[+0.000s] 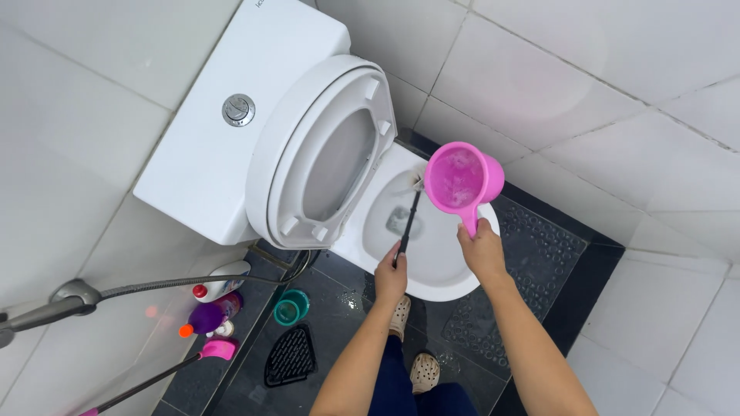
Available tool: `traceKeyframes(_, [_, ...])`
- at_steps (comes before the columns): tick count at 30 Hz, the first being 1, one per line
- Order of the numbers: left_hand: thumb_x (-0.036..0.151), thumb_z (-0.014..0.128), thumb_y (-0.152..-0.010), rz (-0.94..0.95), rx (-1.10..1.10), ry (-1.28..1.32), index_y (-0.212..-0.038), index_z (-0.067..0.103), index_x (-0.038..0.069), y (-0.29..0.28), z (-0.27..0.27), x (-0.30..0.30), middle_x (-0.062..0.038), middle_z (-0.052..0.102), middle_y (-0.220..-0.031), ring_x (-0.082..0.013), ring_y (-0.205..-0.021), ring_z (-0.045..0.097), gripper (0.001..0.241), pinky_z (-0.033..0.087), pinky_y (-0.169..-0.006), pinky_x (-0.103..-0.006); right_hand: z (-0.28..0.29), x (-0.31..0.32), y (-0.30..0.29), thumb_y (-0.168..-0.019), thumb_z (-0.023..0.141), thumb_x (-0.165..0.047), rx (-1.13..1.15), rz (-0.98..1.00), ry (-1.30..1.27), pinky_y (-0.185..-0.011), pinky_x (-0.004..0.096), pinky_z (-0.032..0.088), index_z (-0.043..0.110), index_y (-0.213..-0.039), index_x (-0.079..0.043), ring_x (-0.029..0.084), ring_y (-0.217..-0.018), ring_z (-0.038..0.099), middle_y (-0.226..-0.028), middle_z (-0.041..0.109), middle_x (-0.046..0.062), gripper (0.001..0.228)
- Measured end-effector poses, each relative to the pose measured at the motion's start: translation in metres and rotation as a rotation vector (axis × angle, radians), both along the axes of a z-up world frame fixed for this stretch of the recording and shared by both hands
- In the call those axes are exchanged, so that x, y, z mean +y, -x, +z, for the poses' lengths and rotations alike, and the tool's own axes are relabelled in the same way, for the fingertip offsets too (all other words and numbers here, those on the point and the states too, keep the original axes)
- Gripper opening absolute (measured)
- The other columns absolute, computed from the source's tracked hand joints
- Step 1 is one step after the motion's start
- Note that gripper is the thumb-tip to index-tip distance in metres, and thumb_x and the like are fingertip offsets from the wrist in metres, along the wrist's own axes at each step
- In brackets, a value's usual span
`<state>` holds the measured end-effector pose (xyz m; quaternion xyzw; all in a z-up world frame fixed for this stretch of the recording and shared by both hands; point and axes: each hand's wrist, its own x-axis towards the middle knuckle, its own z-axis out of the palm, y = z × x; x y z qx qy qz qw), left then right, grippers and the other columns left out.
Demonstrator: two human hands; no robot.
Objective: The person cleans a toilet bowl using a pink plastic scoop filled with soapy water and a toilet brush. They scrub the inside of the bowl, rinse the scoop at the sink, and then use a long-handled brush to clean the toilet seat and lid.
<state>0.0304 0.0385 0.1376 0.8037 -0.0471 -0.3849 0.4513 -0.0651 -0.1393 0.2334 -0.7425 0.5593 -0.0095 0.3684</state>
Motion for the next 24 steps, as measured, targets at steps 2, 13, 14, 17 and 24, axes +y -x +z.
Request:
traceKeyframes(2, [0.023,0.059,-0.099,0.0,-0.044,-0.022,-0.141,0.064,0.016,-0.019,0.013,-0.007,-0.013,0.073,-0.079,-0.016,-0.059,0.062,0.042,0.05,-0.058,-0.0335,-0.01,-0.008,0.002,-0.097,0.065,-0.033,0.002,0.012,0.029,-0.073,0.05,0.056,0.062,-0.107,0.005,0.043,-0.079,0.073,-0.084,0.071,0.028,0.04])
traceKeyframes(13, [0.019,0.058,-0.1,-0.373,-0.295,-0.011,-0.141,0.064,0.016,-0.003,-0.029,-0.031,-0.023,0.076,-0.084,-0.0323,-0.076,0.074,0.041,0.056,-0.074,-0.0433,0.001,-0.022,0.038,-0.099,0.065,-0.033,0.029,-0.113,0.03,-0.073,0.048,0.055,0.06,-0.1,0.005,0.041,-0.079,0.072,-0.085,0.071,0.026,0.038])
traceKeyframes(14, [0.02,0.056,-0.101,-0.281,-0.239,-0.057,-0.142,0.062,0.017,-0.006,-0.023,-0.031,-0.022,0.075,-0.085,-0.0318,-0.074,0.075,0.042,0.057,-0.071,-0.0431,-0.002,-0.021,0.047,-0.098,0.065,-0.032,0.014,-0.121,0.052,-0.073,0.048,0.054,0.06,-0.1,0.005,0.041,-0.079,0.071,-0.084,0.07,0.026,0.037])
traceKeyframes(17, [0.019,0.055,-0.102,-0.127,-0.319,-0.031,-0.141,0.061,0.014,-0.003,-0.044,-0.026,-0.021,0.075,-0.088,-0.0331,-0.075,0.075,0.04,0.058,-0.067,-0.0432,-0.01,-0.013,0.077,-0.097,0.066,-0.032,0.001,-0.161,0.073,-0.072,0.048,0.054,0.06,-0.098,0.004,0.041,-0.078,0.071,-0.083,0.07,0.025,0.036])
traceKeyframes(24, [0.017,0.055,-0.1,-0.403,-0.23,0.006,-0.14,0.063,0.012,0.047,-0.011,-0.025,-0.026,0.073,-0.087,-0.0375,-0.079,0.075,0.041,0.057,-0.076,-0.045,-0.023,0.012,0.132,-0.098,0.064,-0.034,0.022,-0.261,0.012,-0.07,0.047,0.055,0.061,-0.095,0.003,0.038,-0.074,0.071,-0.081,0.07,0.023,0.037])
